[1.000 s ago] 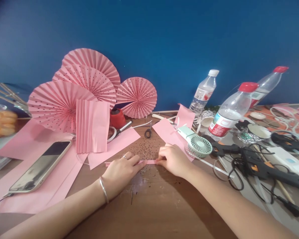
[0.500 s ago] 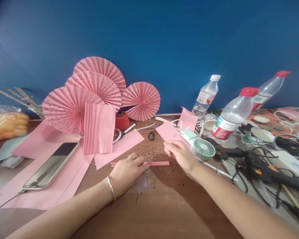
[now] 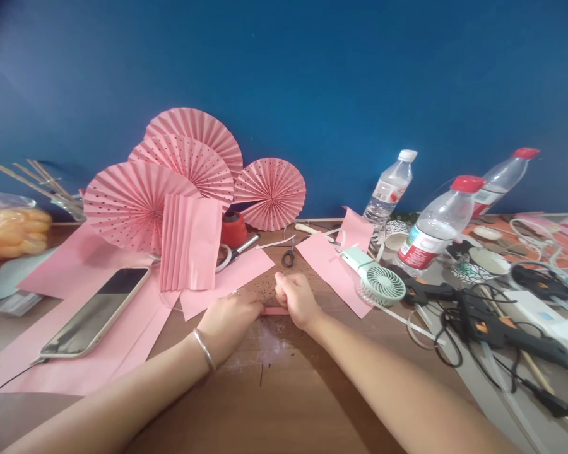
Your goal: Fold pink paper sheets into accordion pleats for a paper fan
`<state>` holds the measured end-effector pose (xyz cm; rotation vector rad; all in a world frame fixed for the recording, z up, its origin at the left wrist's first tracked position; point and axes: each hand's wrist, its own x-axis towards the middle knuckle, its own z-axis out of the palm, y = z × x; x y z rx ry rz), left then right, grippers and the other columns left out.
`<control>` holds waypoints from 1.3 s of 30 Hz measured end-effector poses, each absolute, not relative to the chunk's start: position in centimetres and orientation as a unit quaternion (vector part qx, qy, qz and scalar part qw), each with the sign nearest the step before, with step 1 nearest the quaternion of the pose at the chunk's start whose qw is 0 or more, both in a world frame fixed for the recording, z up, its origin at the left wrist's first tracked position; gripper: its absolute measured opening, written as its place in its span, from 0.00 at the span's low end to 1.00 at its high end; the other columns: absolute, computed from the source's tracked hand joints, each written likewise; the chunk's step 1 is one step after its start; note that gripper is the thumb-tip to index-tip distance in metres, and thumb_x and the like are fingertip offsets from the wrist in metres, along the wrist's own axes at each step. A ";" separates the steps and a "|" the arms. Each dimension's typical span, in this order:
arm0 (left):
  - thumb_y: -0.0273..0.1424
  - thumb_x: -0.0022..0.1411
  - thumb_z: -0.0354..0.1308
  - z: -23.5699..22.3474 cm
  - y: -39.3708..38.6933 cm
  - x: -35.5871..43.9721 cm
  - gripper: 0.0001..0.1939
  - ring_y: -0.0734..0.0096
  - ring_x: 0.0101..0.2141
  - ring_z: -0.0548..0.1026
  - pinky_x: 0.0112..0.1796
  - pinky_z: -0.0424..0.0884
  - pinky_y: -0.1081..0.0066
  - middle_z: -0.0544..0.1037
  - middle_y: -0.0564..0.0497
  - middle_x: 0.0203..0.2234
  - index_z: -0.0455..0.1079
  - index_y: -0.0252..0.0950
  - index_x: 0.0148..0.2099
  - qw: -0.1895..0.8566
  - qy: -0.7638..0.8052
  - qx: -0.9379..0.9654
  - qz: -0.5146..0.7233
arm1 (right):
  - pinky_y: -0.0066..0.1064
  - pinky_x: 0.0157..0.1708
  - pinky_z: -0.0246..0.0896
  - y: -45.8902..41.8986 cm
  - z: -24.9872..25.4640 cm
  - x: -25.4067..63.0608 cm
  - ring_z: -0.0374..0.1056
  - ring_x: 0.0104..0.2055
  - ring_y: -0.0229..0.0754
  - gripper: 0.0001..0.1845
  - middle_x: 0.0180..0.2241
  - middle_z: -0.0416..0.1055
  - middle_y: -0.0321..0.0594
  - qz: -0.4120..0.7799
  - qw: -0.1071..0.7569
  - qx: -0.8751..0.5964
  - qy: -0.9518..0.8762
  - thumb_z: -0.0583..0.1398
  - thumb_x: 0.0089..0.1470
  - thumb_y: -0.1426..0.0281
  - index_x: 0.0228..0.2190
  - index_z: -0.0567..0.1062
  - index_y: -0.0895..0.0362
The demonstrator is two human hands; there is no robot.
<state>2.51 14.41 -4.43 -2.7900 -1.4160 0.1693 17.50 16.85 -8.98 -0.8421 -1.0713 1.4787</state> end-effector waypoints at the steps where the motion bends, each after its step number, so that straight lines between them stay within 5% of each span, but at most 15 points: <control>1: 0.20 0.57 0.48 -4.4 14.3 2.3 0.10 0.64 0.32 0.72 0.31 0.69 0.67 0.71 0.44 0.29 0.71 0.32 0.33 0.011 -0.459 -0.887 0.054 | 0.26 0.15 0.28 16.8 -8.9 17.5 0.37 0.12 0.27 0.27 0.09 0.41 0.25 0.615 0.532 -0.356 -0.460 0.55 0.50 0.60 0.09 0.50 0.55; 19: 0.15 0.54 0.45 -3.9 13.2 -3.6 0.15 0.64 0.32 0.71 0.30 0.69 0.66 0.71 0.46 0.31 0.70 0.33 0.35 0.037 -0.495 -0.863 0.095 | 0.27 0.16 0.31 17.0 -9.2 17.6 0.37 0.13 0.29 0.26 0.10 0.41 0.26 0.576 0.487 -0.385 -0.532 0.50 0.53 0.61 0.10 0.48 0.54; 22: 0.18 0.58 0.44 -4.8 13.5 -4.1 0.12 0.67 0.36 0.70 0.35 0.68 0.69 0.70 0.47 0.36 0.68 0.33 0.34 0.014 -0.481 -0.877 0.007 | 0.26 0.18 0.41 16.2 -8.5 17.4 0.46 0.16 0.31 0.20 0.12 0.49 0.28 0.461 0.434 -0.438 -0.638 0.54 0.51 0.63 0.12 0.59 0.57; 24: 0.20 0.60 0.44 -5.1 13.9 -4.3 0.11 0.70 0.37 0.69 0.39 0.66 0.70 0.70 0.48 0.36 0.68 0.33 0.34 -0.024 -0.464 -0.884 -0.042 | 0.25 0.23 0.49 15.7 -8.1 17.1 0.55 0.22 0.33 0.08 0.18 0.59 0.30 0.376 0.389 -0.441 -0.716 0.59 0.47 0.66 0.23 0.70 0.58; 27: 0.21 0.61 0.43 -5.2 14.1 -4.4 0.12 0.71 0.34 0.69 0.38 0.65 0.70 0.72 0.50 0.30 0.68 0.33 0.34 -0.070 -0.452 -0.887 -0.058 | 0.28 0.34 0.54 15.4 -8.1 16.7 0.62 0.33 0.38 0.09 0.29 0.68 0.36 0.277 0.322 -0.398 -0.813 0.59 0.50 0.67 0.35 0.75 0.53; 39: 0.24 0.61 0.45 -5.7 14.5 -4.0 0.12 0.73 0.32 0.70 0.37 0.65 0.73 0.75 0.52 0.28 0.71 0.36 0.36 -0.092 -0.404 -0.901 -0.130 | 0.27 0.33 0.57 16.3 -8.1 17.4 0.65 0.30 0.36 0.05 0.27 0.69 0.35 0.288 0.270 -0.417 -0.819 0.61 0.47 0.72 0.23 0.77 0.55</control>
